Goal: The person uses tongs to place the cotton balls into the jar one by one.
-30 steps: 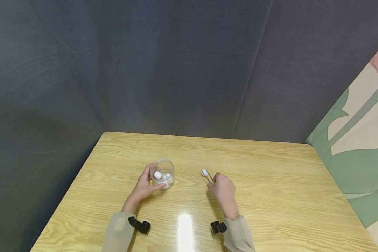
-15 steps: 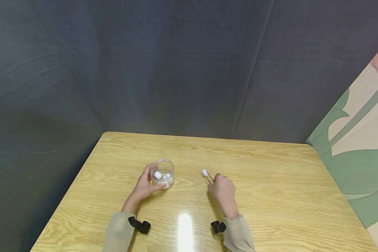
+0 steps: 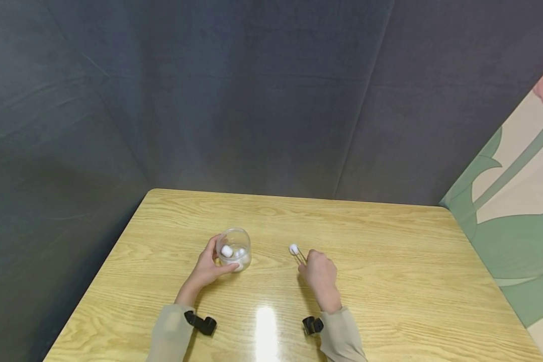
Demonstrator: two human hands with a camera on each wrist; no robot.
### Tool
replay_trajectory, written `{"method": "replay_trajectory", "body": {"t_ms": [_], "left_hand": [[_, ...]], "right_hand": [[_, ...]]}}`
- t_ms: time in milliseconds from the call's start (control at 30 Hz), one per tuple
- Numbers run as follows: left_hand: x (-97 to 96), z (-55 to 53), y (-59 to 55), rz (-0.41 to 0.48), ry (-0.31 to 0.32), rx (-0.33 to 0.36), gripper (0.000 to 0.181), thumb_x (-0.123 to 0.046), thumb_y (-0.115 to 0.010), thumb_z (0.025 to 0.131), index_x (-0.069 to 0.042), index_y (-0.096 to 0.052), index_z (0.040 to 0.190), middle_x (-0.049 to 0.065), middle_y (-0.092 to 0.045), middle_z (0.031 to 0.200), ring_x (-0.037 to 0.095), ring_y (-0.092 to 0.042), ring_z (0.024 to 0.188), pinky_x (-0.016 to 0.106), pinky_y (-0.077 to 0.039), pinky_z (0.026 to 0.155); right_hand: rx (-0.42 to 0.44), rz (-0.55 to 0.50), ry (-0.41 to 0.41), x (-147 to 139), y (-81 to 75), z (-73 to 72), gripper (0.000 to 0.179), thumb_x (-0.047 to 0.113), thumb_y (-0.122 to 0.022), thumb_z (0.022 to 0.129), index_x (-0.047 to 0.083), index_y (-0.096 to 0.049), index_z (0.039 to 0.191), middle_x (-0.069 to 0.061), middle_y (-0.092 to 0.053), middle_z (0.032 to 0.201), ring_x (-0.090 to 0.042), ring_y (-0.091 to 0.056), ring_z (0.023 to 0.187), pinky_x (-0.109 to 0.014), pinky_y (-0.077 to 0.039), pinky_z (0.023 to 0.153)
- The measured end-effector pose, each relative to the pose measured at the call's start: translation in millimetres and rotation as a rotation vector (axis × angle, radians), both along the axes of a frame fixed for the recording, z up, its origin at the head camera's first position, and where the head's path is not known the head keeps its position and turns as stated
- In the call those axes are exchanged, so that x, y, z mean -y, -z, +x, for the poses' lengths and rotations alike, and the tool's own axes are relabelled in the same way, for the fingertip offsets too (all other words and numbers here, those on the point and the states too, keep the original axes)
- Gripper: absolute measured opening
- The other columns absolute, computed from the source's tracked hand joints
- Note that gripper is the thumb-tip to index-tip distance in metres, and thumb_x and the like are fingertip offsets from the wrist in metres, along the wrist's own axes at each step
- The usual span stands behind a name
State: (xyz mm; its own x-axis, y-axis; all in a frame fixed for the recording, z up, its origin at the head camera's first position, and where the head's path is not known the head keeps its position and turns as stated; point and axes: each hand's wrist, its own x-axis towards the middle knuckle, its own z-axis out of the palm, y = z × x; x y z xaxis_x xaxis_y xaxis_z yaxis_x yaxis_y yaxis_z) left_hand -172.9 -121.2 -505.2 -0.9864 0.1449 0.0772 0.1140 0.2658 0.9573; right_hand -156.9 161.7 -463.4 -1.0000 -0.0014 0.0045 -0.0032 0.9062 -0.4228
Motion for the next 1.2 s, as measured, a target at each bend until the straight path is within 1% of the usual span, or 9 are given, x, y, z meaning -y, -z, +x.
{"method": "replay_trajectory", "body": {"t_ms": [167,367,667,800,900,1033,1100,1200], "left_hand": [[-3.2,10.0,-26.3,0.008,0.018,0.012,0.079,-0.004,-0.078,0.072,0.005,-0.034,0.138,0.026,-0.043,0.132,0.041,-0.048,0.112,0.053,-0.039,0.091],[-3.4,10.2,-26.4,0.012,0.021,0.005,0.080,-0.004,-0.078,0.072,0.005,-0.034,0.138,0.027,-0.043,0.132,0.041,-0.048,0.112,0.053,-0.039,0.091],[-3.6,10.7,-26.5,0.020,0.024,0.000,0.080,-0.003,-0.078,0.073,0.006,-0.033,0.138,0.027,-0.043,0.132,0.041,-0.048,0.111,0.053,-0.039,0.090],[-3.1,9.4,-23.4,0.019,0.021,0.002,0.080,-0.002,-0.078,0.072,0.006,-0.033,0.138,0.027,-0.043,0.132,0.041,-0.049,0.110,0.053,-0.040,0.090],[-2.0,4.4,-10.5,0.018,0.009,0.002,0.081,-0.002,-0.079,0.071,0.003,-0.033,0.138,0.025,-0.043,0.133,0.039,-0.049,0.110,0.053,-0.040,0.090],[0.1,-2.6,7.1,0.006,-0.004,0.000,0.083,-0.006,-0.081,0.071,-0.004,-0.034,0.139,0.020,-0.044,0.133,0.034,-0.050,0.110,0.050,-0.041,0.089],[0.8,-3.7,10.0,0.002,-0.005,-0.002,0.083,-0.008,-0.081,0.070,-0.006,-0.035,0.139,0.017,-0.045,0.132,0.031,-0.051,0.109,0.048,-0.042,0.089],[1.3,-4.1,11.8,0.001,-0.006,-0.005,0.083,-0.012,-0.082,0.070,-0.007,-0.036,0.139,0.015,-0.046,0.132,0.030,-0.051,0.108,0.048,-0.042,0.089]], "right_hand": [[-0.050,0.026,-0.022,0.4,0.7,0.1,0.012,0.005,-0.065,0.077,0.002,-0.057,0.069,-0.004,-0.050,0.056,-0.015,-0.041,0.045,-0.027,-0.034,0.040],[-0.102,0.043,-0.027,-0.3,3.0,-0.9,0.012,0.004,-0.066,0.077,0.003,-0.057,0.068,-0.003,-0.050,0.055,-0.015,-0.041,0.044,-0.027,-0.034,0.039],[-0.152,0.007,-0.032,-1.0,-0.9,1.9,0.014,0.002,-0.062,0.076,0.005,-0.054,0.065,-0.002,-0.047,0.052,-0.014,-0.037,0.043,-0.027,-0.030,0.038],[-0.160,-0.011,-0.033,-1.2,-5.0,3.2,0.012,0.001,-0.061,0.076,0.005,-0.055,0.066,-0.002,-0.048,0.052,-0.013,-0.037,0.042,-0.026,-0.029,0.038],[-0.177,-0.014,-0.027,-1.6,-8.0,3.4,0.012,0.002,-0.061,0.076,0.005,-0.055,0.066,-0.001,-0.048,0.051,-0.012,-0.037,0.042,-0.025,-0.029,0.038],[-0.196,-0.015,-0.027,-3.2,-10.4,2.9,0.012,0.002,-0.060,0.076,0.005,-0.055,0.066,-0.001,-0.047,0.051,-0.012,-0.036,0.041,-0.024,-0.028,0.037],[-0.198,-0.015,-0.029,-4.2,-11.0,2.6,0.011,0.002,-0.060,0.076,0.004,-0.056,0.067,-0.001,-0.047,0.051,-0.012,-0.036,0.040,-0.024,-0.028,0.037],[-0.207,-0.012,-0.031,-5.5,-11.7,2.3,0.010,0.002,-0.060,0.076,0.004,-0.057,0.067,-0.002,-0.048,0.051,-0.012,-0.035,0.040,-0.024,-0.028,0.037]]}}
